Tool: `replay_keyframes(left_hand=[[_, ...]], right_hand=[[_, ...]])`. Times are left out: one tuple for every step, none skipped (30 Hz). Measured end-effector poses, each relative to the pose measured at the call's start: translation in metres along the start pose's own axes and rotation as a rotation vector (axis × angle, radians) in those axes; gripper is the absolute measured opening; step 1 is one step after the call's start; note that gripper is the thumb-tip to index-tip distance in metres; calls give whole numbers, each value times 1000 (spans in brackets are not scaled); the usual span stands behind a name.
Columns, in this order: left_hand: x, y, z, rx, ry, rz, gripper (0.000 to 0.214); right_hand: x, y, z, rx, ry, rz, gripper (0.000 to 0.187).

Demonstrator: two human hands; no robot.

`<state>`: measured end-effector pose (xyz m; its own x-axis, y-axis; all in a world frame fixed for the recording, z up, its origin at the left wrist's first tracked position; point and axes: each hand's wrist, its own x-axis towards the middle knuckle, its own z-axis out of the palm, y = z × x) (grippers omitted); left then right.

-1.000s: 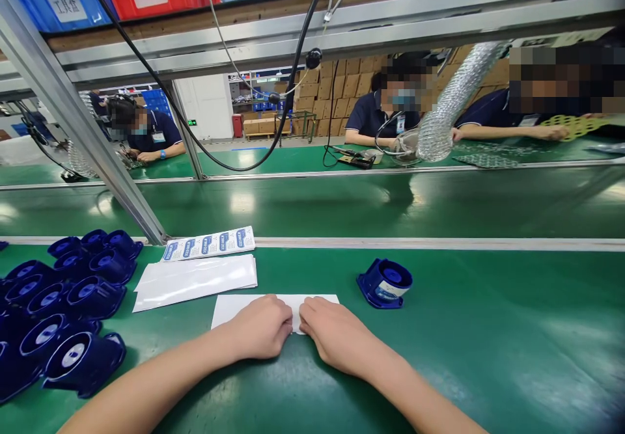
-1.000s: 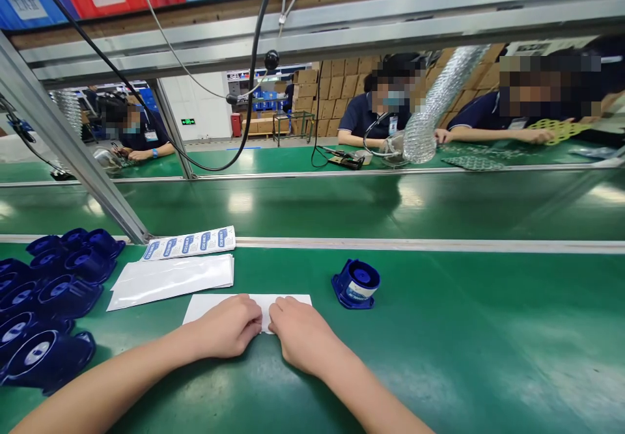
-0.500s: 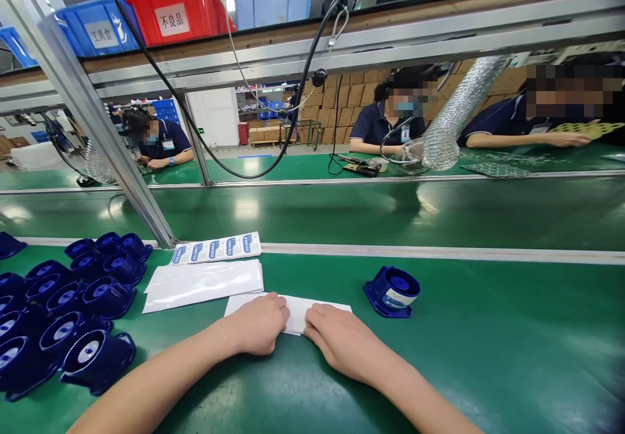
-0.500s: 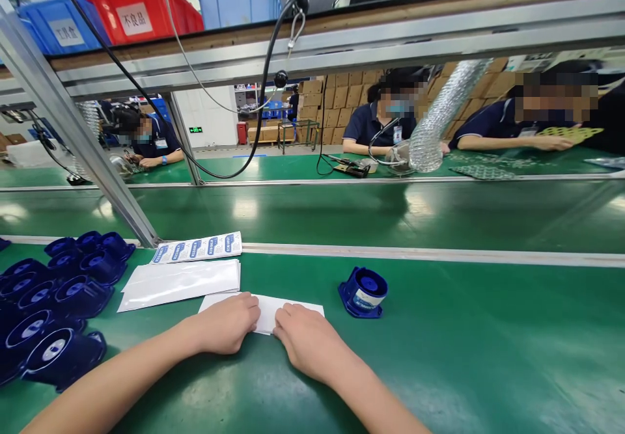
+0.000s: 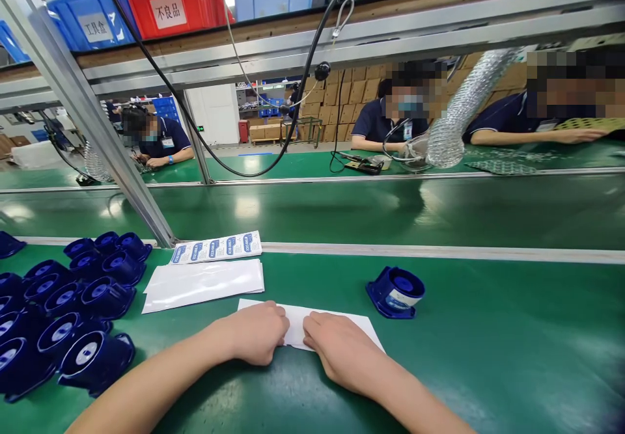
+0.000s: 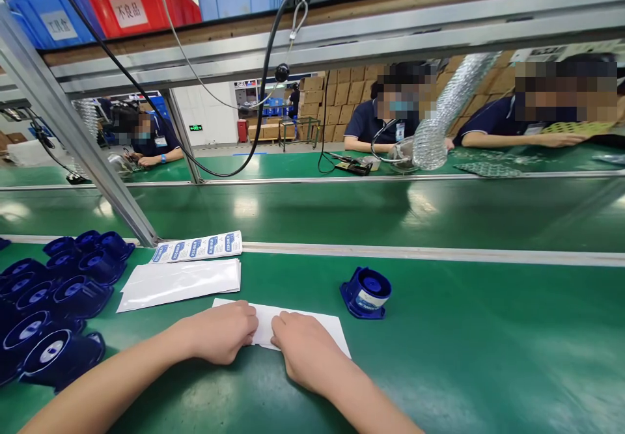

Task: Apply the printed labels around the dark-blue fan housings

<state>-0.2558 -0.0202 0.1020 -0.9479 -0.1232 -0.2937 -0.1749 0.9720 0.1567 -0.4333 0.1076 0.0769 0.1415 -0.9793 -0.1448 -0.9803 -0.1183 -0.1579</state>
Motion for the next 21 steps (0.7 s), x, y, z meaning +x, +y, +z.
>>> replay_keyframes(left_hand=[[1,-1,0,15,-2,10,6],[2,-2,0,25,-6,16,6],[3,-2,0,30,-11,18,6],[4,-3,-1,30,-16,20,6],[4,-3,-1,25,-20,22,6],[5,-4,-2,19,-21,23,6],[5,-4,-2,11,-18,24,6],[5,-5,-3,0,-14,24,7],[4,-6,-4,-17,-7,20,8],[3,-7,-4,-37,2,11,9],[2,-8,-5,-62,11,2,10],[0,-9,-7,-85,17,-7,10],[-2,-11,-8,-102,17,-13,10],[-4,-13,-9,-109,14,-18,10],[-6,-15,-10,-101,7,-22,11],[-7,-17,-11,-86,-5,-23,12],[-8,-20,-11,-69,-19,-22,13],[-8,-22,-11,-57,-34,-19,15],[-7,-25,-11,-51,-48,-12,15],[-6,-27,-10,-54,-61,-4,15],[-4,-29,-9,-62,-70,4,14]], right_hand=[[0,1,0,5,2,1,19],[0,1,0,11,4,0,19],[0,2,0,17,5,-2,18],[0,3,0,23,6,-4,18],[0,3,0,27,7,-5,18],[-1,4,0,31,7,-4,18],[-1,4,1,35,11,-6,18],[-1,4,1,40,21,-14,18],[0,4,2,45,35,-30,18],[0,4,3,48,51,-50,17],[0,4,4,47,66,-71,17],[1,4,6,43,79,-84,16],[2,4,8,38,87,-87,16],[2,4,9,35,89,-77,16],[3,5,10,36,88,-61,17],[3,5,11,42,87,-43,17],[4,5,11,50,86,-28,18],[4,6,11,58,83,-16,18],[5,6,11,65,82,-8,19],[5,6,11,71,82,-1,19],[6,7,10,77,82,5,19]])
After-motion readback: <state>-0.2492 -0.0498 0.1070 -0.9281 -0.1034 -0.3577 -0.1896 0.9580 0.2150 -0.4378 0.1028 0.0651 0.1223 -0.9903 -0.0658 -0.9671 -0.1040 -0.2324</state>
